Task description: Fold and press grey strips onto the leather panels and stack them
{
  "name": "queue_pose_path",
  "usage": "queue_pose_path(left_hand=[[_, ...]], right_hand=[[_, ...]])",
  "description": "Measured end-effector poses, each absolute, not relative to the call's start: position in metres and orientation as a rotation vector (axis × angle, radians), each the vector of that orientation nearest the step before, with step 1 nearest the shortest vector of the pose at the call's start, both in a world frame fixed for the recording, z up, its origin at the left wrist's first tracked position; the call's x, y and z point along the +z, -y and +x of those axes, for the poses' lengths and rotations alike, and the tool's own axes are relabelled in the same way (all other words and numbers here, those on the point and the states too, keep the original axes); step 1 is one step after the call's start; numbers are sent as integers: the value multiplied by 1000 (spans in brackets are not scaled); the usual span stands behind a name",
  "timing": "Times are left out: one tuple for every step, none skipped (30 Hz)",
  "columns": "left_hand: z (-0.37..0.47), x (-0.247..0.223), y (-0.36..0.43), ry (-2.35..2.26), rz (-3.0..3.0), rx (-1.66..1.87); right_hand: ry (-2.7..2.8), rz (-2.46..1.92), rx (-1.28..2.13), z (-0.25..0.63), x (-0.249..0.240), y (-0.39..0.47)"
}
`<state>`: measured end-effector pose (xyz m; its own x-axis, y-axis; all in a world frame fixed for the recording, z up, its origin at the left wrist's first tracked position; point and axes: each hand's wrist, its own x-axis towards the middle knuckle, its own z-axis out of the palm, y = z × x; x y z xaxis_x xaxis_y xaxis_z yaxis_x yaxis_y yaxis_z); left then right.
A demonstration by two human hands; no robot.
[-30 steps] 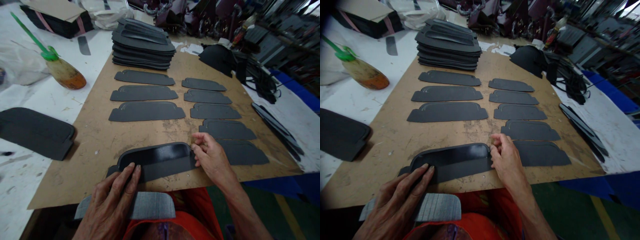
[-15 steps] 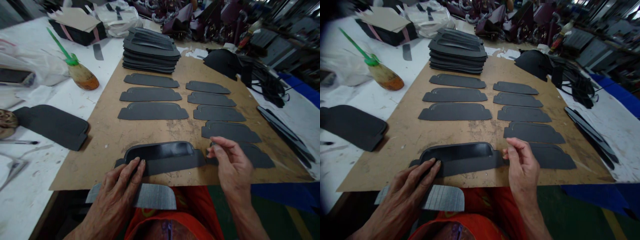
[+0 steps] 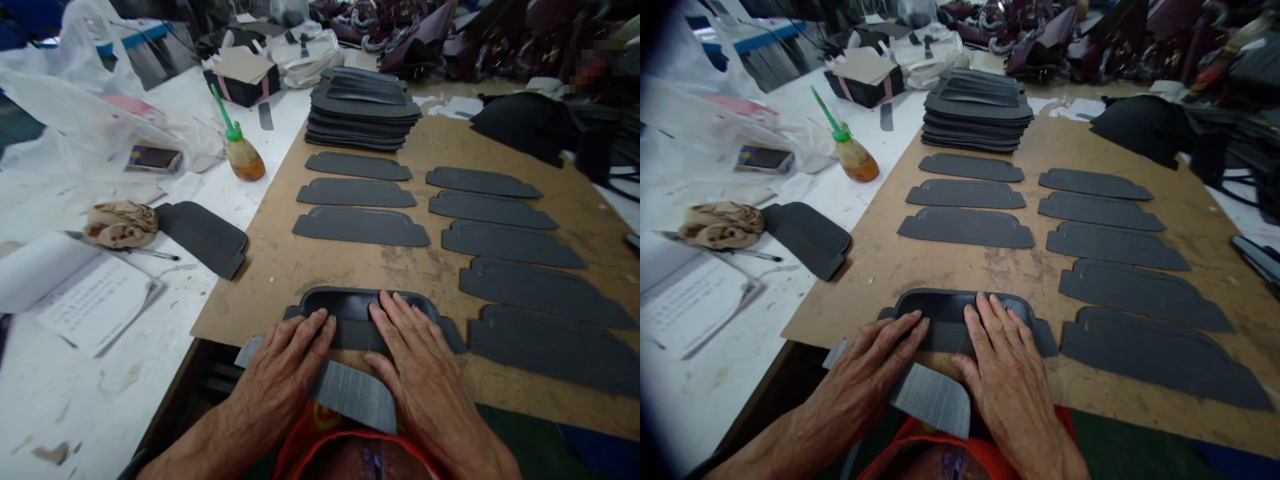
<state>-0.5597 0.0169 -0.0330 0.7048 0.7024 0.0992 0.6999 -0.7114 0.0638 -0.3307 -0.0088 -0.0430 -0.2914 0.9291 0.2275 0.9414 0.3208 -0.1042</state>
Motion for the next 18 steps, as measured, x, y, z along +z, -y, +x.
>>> queue_pose_path(left_hand=[[-563,-31,-18,-1180,2869,187],[-567,-29,-20,-1180,2855,193],[-572,-28,-21,-1190,2842,210],[-575,-27,-23,-1202,2835,236],[-578,-27,-23,-1197,2837,273],[-579,-27,-24,-1189,2849,325],[-578,-28,-25,-1160,2874,364],[-576,-30,-25,-1128,2910,399],[-573,-32,-26,-1098,2955,418],[-569,-33,-27,-1063,3004,414],[-565,-34,-29,-1040,3053,403],[-562,-34,-31,-1026,3095,390],[-559,-34,-33,-1014,3124,372],[-559,-34,-36,-1003,3141,355],[-560,-34,-39,-993,3142,336],[-563,-34,-41,-989,3133,328],[-567,-34,-43,-990,3113,316],[-572,-35,-45,-992,3089,308]], right_hand=[[2336,-1708,-67,-331,-42,9],[2333,-1714,-59,-331,-41,9],[2332,-1719,-47,-332,-40,9],[2328,-1725,-30,-333,-39,9],[2322,-1735,-8,-334,-38,9],[2313,-1745,14,-334,-37,8],[2303,-1754,34,-335,-36,8],[2293,-1761,53,-335,-35,8],[2283,-1765,68,-335,-34,8],[2282,-1764,86,-335,-33,8],[2279,-1765,103,-334,-32,8],[2279,-1763,121,-333,-31,8],[2282,-1757,140,-333,-31,9],[2286,-1744,161,-332,-31,8],[2286,-1728,183,-330,-31,8],[2283,-1710,206,-329,-31,8],[2273,-1695,229,-328,-32,7],[2261,-1683,251,-327,-33,7]])
